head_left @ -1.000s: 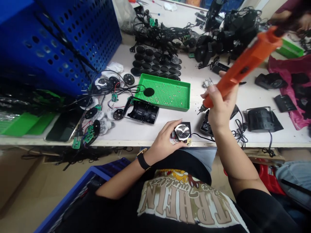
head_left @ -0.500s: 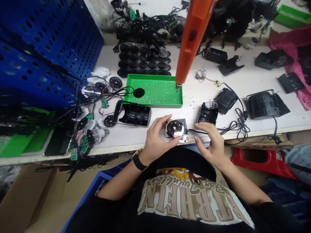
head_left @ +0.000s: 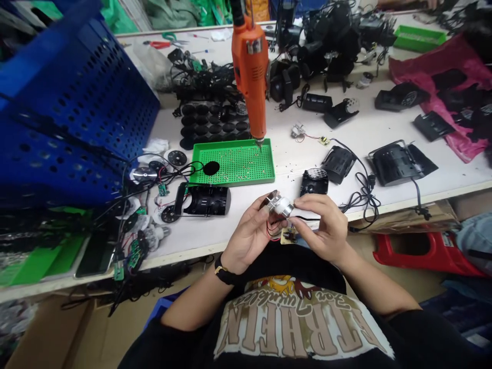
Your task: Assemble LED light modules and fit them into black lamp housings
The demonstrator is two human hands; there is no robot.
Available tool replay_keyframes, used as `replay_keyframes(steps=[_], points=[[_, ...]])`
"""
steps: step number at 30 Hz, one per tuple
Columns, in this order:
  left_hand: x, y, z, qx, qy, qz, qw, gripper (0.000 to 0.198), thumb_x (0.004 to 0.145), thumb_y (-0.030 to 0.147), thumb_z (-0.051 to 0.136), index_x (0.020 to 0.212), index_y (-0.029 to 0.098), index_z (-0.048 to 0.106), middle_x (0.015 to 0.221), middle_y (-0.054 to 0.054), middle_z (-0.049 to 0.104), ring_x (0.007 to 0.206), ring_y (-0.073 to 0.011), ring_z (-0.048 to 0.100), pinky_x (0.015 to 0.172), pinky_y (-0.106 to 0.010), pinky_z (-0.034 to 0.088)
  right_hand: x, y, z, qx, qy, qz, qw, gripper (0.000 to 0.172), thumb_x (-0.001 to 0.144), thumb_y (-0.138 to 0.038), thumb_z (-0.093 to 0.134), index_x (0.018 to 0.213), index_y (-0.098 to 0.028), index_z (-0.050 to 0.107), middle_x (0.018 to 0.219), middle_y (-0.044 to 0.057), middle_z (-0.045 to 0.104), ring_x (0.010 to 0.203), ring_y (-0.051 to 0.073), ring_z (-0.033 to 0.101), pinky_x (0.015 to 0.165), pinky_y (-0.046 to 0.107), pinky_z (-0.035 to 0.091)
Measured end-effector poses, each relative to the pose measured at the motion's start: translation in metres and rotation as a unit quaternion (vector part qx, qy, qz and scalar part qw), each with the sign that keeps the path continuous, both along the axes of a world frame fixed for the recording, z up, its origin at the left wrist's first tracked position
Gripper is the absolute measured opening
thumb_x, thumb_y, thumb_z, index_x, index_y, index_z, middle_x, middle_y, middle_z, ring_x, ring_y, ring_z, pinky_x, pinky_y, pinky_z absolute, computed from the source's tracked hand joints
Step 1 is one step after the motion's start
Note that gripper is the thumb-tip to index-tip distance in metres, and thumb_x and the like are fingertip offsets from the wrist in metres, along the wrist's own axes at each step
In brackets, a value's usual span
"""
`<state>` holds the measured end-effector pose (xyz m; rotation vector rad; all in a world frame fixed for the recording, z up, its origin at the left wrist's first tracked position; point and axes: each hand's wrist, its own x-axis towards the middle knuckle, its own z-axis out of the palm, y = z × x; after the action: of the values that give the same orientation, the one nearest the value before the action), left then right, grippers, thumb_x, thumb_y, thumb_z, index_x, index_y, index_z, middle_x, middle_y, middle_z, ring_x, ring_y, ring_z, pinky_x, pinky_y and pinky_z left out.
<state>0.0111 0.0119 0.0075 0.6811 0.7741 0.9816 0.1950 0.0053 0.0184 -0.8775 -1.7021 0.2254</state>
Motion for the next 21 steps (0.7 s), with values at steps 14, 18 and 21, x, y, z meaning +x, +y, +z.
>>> replay_keyframes(steps=[14, 18, 21], points=[[0.036, 0.015, 0.043, 0.003, 0.032, -0.039, 0.999, 0.052, 0.077, 0.046, 0.091, 0.112, 0.021, 0.064, 0.111, -0.005, 0.068, 0.089, -0.0150, 0.070, 0.078, -0.030, 0.065, 0.045, 0.008, 0.010, 0.107, -0.124, -0.066, 0.984, 0.042, 0.089, -0.007, 0.069, 0.126, -0.028, 0.071, 0.099, 0.007, 0.079, 0.090, 0.021, 0.076, 0.077, 0.036, 0.065], [0.036, 0.018, 0.050, 0.036, 0.022, -0.053, 0.998, 0.033, 0.092, 0.049, 0.076, 0.109, 0.021, 0.067, 0.115, -0.008, 0.068, 0.105, -0.0207, 0.069, 0.088, -0.039, 0.066, 0.062, 0.008, 0.001, 0.133, -0.154, -0.103, 0.974, 0.037, 0.089, -0.007, 0.070, 0.121, -0.026, 0.070, 0.095, 0.008, 0.081, 0.086, 0.021, 0.078, 0.074, 0.035, 0.066], [0.036, 0.011, 0.055, 0.055, 0.032, -0.064, 0.996, 0.026, 0.099, 0.044, 0.068, 0.114, 0.022, 0.067, 0.119, -0.008, 0.070, 0.110, -0.0212, 0.069, 0.093, -0.041, 0.066, 0.071, 0.007, -0.006, 0.144, -0.188, -0.107, 0.965, 0.035, 0.088, -0.006, 0.069, 0.118, -0.025, 0.070, 0.099, 0.009, 0.082, 0.089, 0.021, 0.079, 0.074, 0.034, 0.067]])
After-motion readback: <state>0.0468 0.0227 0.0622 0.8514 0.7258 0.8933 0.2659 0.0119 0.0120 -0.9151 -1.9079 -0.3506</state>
